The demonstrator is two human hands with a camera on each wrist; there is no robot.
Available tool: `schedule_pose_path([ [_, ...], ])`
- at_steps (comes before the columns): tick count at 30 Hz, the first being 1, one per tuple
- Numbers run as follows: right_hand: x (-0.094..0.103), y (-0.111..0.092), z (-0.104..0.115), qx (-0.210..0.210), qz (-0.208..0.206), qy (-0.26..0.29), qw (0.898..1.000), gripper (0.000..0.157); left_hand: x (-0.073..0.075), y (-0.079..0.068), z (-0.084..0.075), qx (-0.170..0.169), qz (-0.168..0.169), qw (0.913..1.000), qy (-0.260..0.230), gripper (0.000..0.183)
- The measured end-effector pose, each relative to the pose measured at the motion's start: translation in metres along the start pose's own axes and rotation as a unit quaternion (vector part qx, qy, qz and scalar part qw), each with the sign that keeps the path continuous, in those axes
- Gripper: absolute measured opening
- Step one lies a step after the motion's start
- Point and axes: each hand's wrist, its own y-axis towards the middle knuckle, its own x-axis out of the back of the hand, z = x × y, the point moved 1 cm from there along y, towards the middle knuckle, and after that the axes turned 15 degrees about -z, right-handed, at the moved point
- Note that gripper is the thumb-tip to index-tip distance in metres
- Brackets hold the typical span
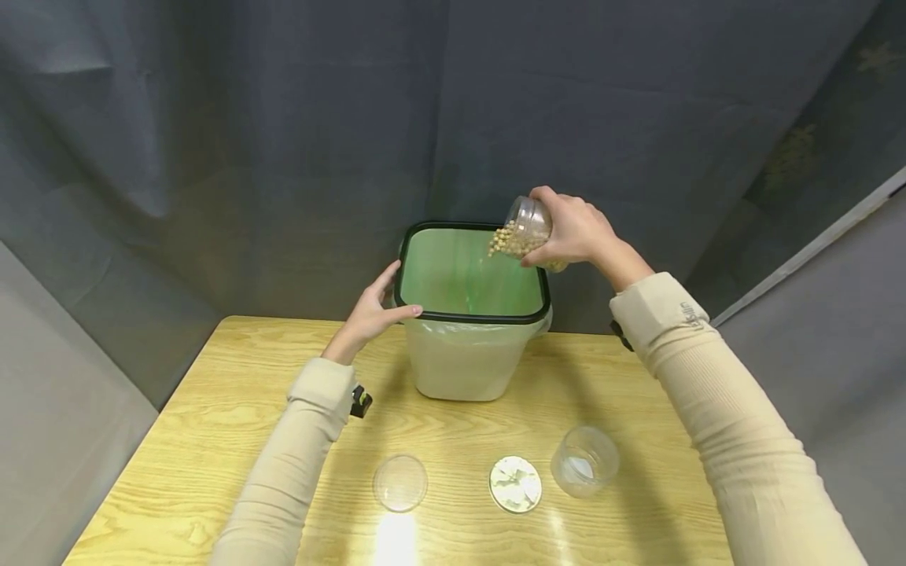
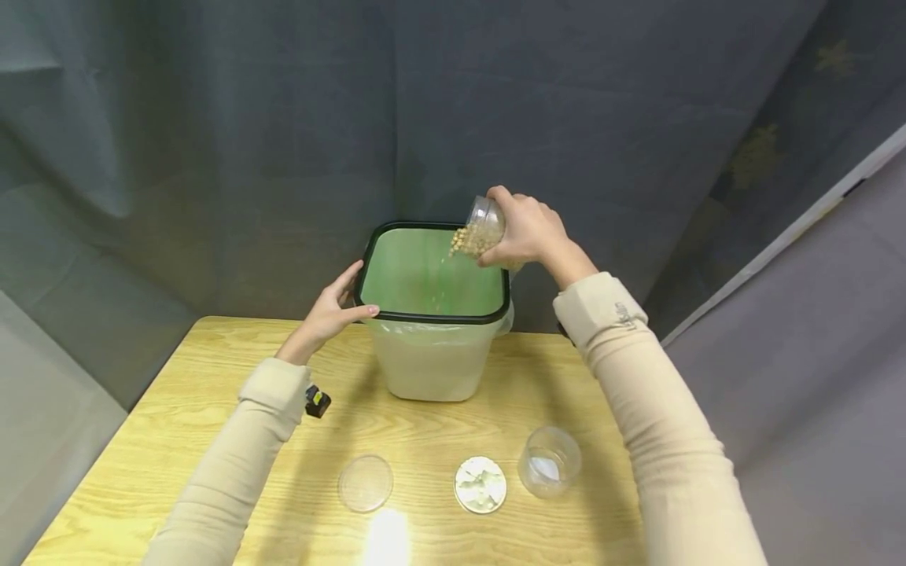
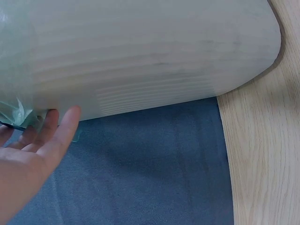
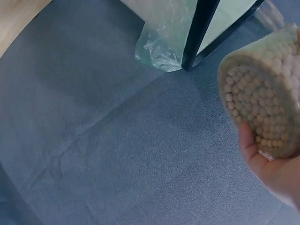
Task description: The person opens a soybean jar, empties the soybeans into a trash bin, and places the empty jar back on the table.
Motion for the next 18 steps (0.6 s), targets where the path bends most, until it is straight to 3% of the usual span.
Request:
schedule_pose_path([
  [5, 0.002, 0.002, -0.002, 0.019, 0.003, -0.030, 0.999, 0.092, -0.001, -0.001, -0.001, 0.006, 0.001, 1.0000, 0.002, 0.085],
  [12, 0.010, 0.006, 0.000, 0.052, -0.006, -0.070, 0.996, 0.092, -0.004, 0.015, 0.030, 0.003, -0.004, 1.0000, -0.003, 0.089],
  [18, 0.016, 0.008, 0.003, 0.068, -0.005, -0.089, 0.994, 0.094, -0.005, 0.015, 0.032, -0.005, -0.008, 1.0000, 0.001, 0.088],
])
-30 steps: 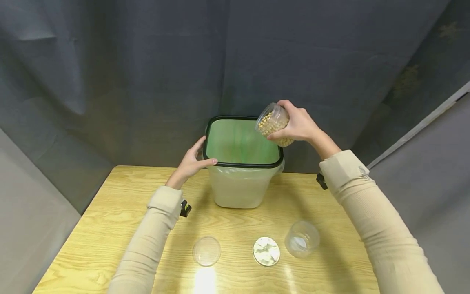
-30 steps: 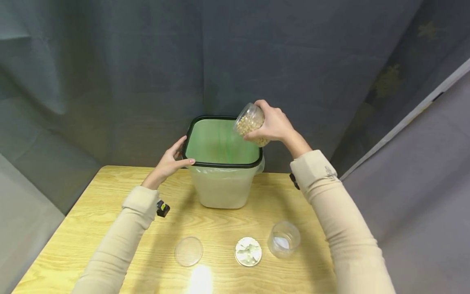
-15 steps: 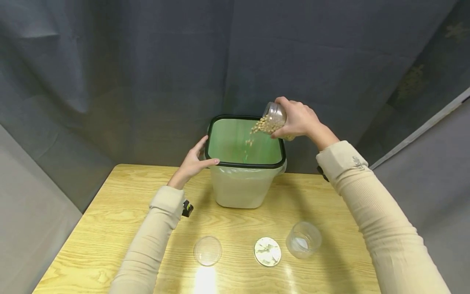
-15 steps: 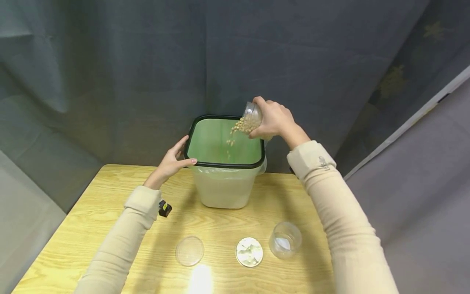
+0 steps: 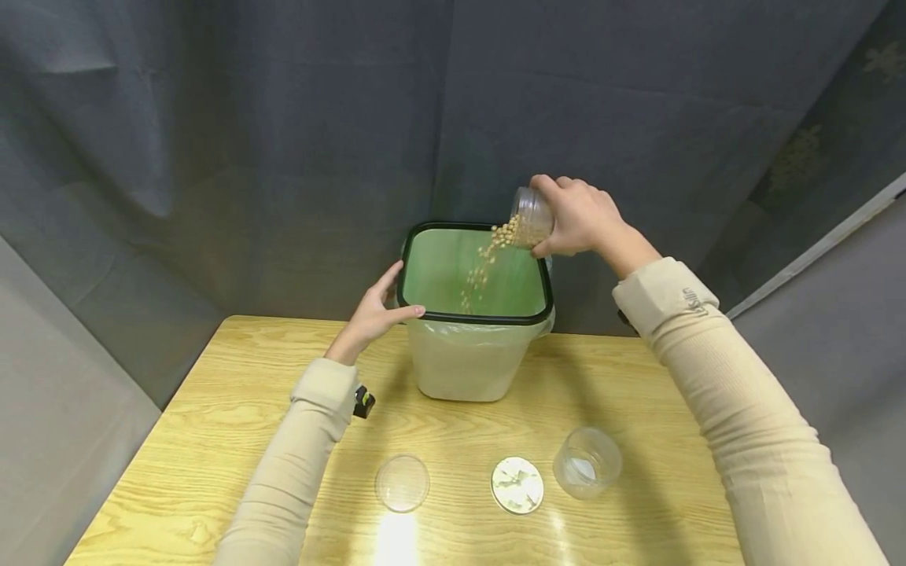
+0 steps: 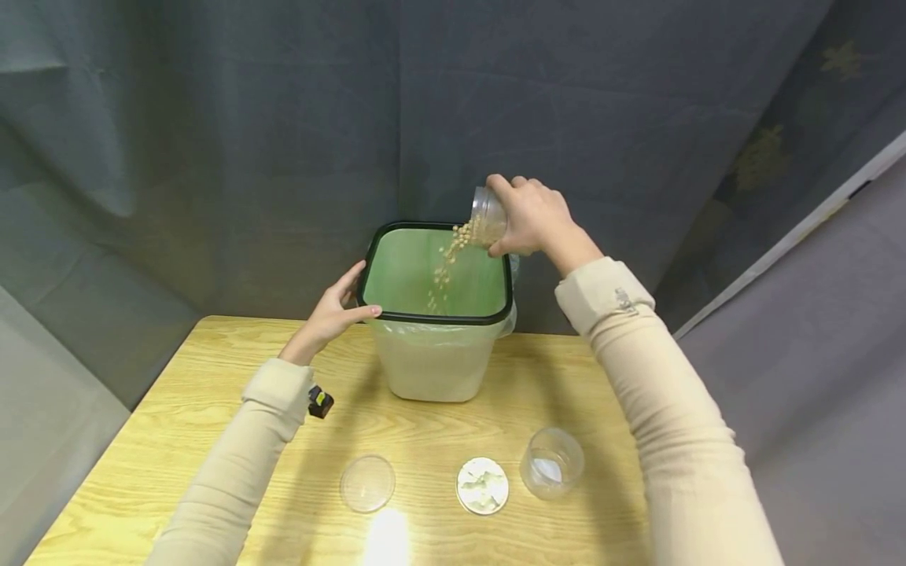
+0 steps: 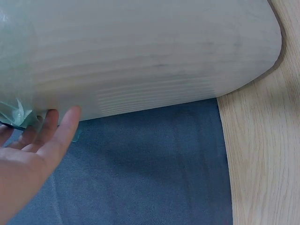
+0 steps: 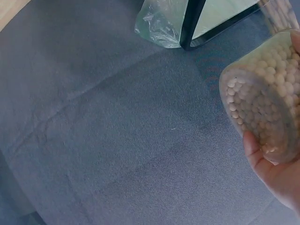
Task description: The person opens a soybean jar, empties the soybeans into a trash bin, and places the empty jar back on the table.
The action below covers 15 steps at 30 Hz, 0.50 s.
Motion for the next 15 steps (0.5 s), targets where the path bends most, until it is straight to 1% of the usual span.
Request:
schedule_pose_path([
  [3, 0.0012, 0.0008, -0.0001, 0.008, -0.003, -0.008, 1.000, 0.094, 0.0001, -0.0011, 0.0012, -0.013, -0.004, 0.9999, -0.003, 0.089],
  [4, 0.0014, 0.0009, -0.0002, 0.011, -0.004, -0.011, 1.000, 0.094, 0.0000, -0.0014, 0.0029, -0.022, -0.005, 0.9997, -0.008, 0.089],
  [7, 0.0009, 0.0014, -0.0007, 0.024, -0.006, -0.020, 1.000, 0.093, 0.0002, -0.0027, 0.0035, -0.026, -0.004, 0.9996, -0.012, 0.090],
  [10, 0.0003, 0.0014, -0.0007, 0.040, -0.004, -0.032, 0.999, 0.093, -0.0001, -0.0031, 0.0025, -0.022, -0.004, 0.9997, -0.010, 0.088],
  [11, 0.0002, 0.0014, -0.0007, 0.045, -0.004, -0.036, 0.998, 0.093, -0.0001, -0.0030, 0.0007, -0.014, -0.003, 0.9999, -0.006, 0.088],
  [15, 0.0016, 0.0019, -0.0005, 0.060, -0.004, -0.052, 0.997, 0.093, -0.0003, -0.0023, -0.0017, -0.004, 0.000, 1.0000, -0.003, 0.087],
])
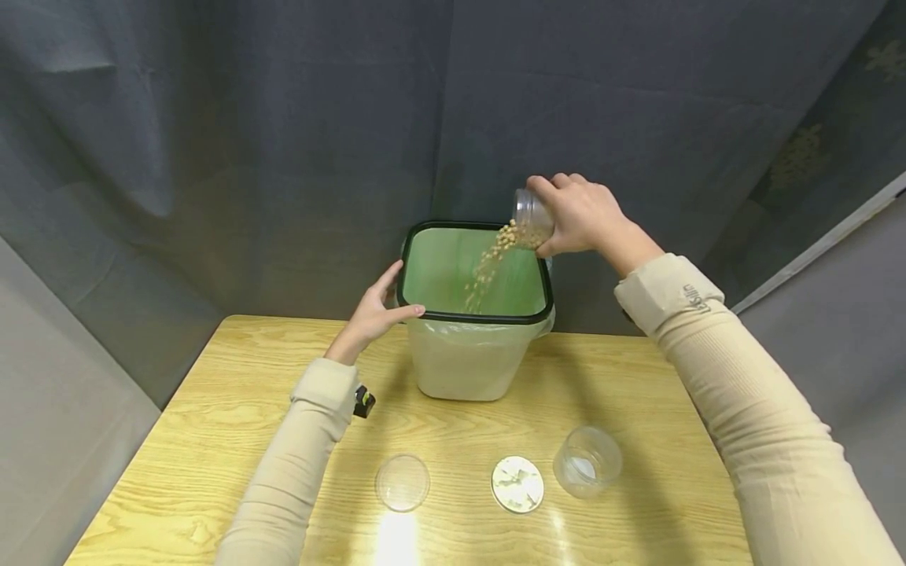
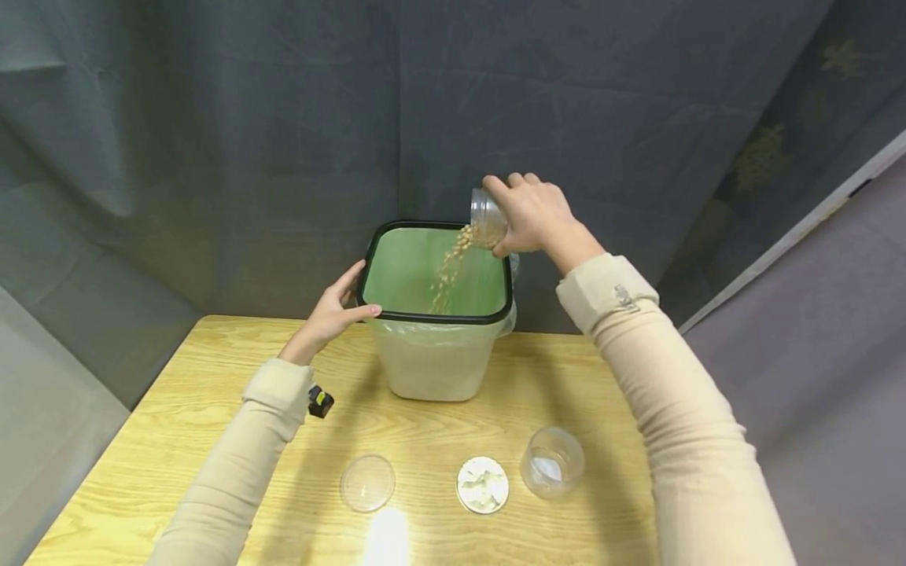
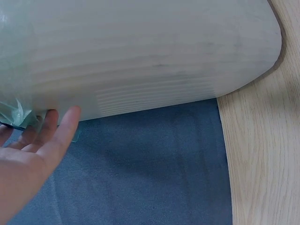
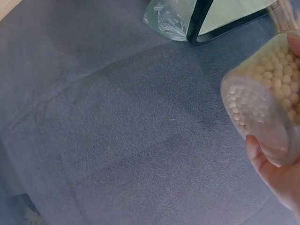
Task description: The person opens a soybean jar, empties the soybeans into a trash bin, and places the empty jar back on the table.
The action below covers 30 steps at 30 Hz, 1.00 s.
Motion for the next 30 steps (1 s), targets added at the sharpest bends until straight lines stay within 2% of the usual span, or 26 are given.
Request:
schedule_pose_path([
  [6, 0.004, 0.002, 0.002, 0.021, -0.001, -0.018, 1.000, 0.091, 0.001, 0.000, -0.001, 0.006, -0.001, 1.0000, 0.003, 0.088],
  [15, 0.010, 0.005, 0.007, 0.048, -0.008, -0.023, 0.999, 0.090, 0.001, 0.001, 0.001, -0.009, -0.006, 0.9999, 0.004, 0.087],
  [30, 0.014, 0.008, 0.015, 0.108, -0.011, -0.059, 0.992, 0.093, 0.000, 0.001, 0.002, -0.005, -0.008, 0.9999, 0.004, 0.086],
])
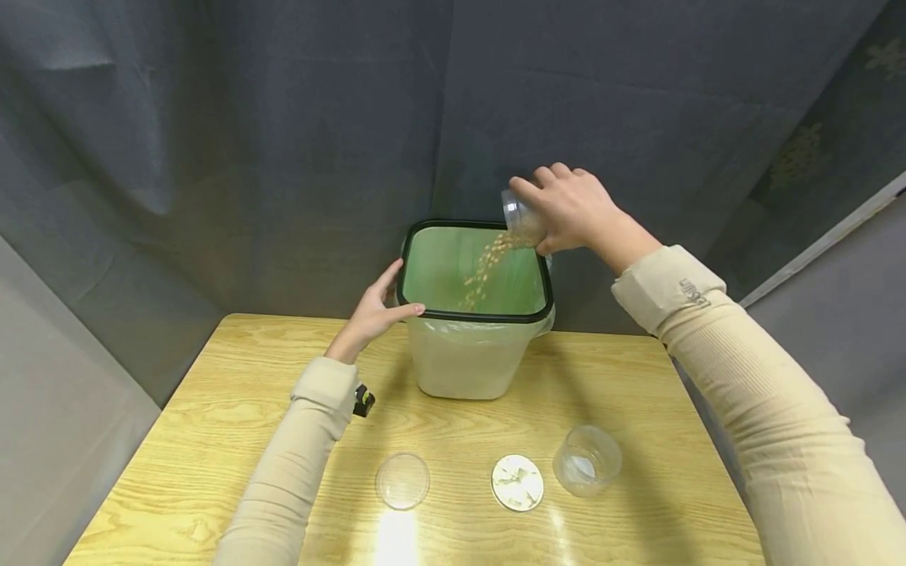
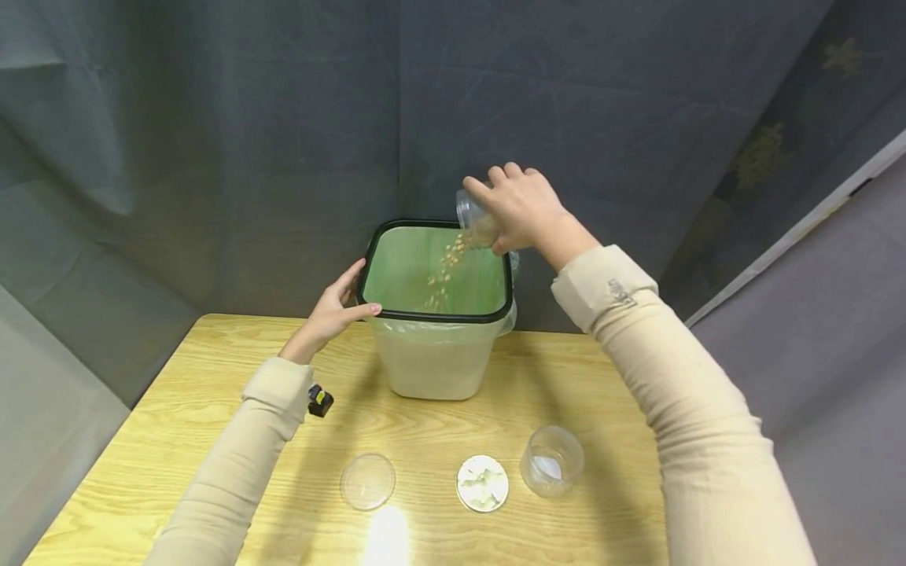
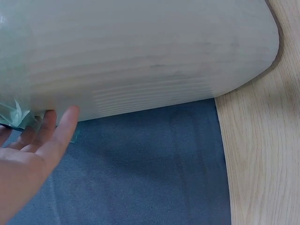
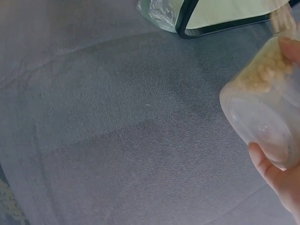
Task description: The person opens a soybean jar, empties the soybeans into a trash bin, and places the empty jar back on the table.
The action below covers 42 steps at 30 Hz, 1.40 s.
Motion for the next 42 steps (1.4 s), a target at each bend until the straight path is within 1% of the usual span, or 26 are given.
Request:
schedule_pose_path([
  [5, 0.001, 0.001, 0.002, 0.020, 0.006, -0.018, 1.000, 0.095, 0.000, 0.000, 0.000, 0.005, 0.003, 1.0000, 0.000, 0.086],
  [9, 0.002, 0.002, 0.004, 0.033, 0.010, -0.027, 0.999, 0.096, 0.002, -0.009, -0.017, 0.012, 0.010, 0.9999, -0.002, 0.086],
  [12, 0.003, 0.003, 0.004, 0.047, 0.005, -0.035, 0.998, 0.095, 0.003, -0.014, -0.030, 0.018, 0.013, 0.9997, -0.003, 0.085],
  [17, 0.004, 0.003, 0.005, 0.072, -0.010, -0.058, 0.996, 0.092, 0.002, -0.014, -0.030, 0.016, 0.013, 0.9998, -0.004, 0.085],
  [24, 0.006, 0.004, 0.006, 0.099, -0.006, -0.087, 0.991, 0.087, 0.000, -0.015, -0.032, 0.010, 0.015, 0.9998, -0.003, 0.084],
  [32, 0.007, 0.005, 0.010, 0.150, -0.017, -0.119, 0.981, 0.081, -0.002, -0.016, -0.034, 0.003, 0.013, 0.9999, -0.004, 0.084],
  [35, 0.007, 0.005, 0.011, 0.163, -0.019, -0.130, 0.978, 0.079, -0.002, -0.015, -0.034, 0.001, 0.011, 0.9999, -0.004, 0.084],
  [39, 0.007, 0.005, 0.013, 0.168, -0.016, -0.135, 0.976, 0.078, -0.003, -0.015, -0.033, -0.002, 0.011, 0.9999, -0.005, 0.084],
  [42, 0.008, 0.005, 0.013, 0.148, -0.026, -0.122, 0.981, 0.080, -0.003, -0.015, -0.033, -0.003, 0.011, 0.9999, -0.005, 0.084],
])
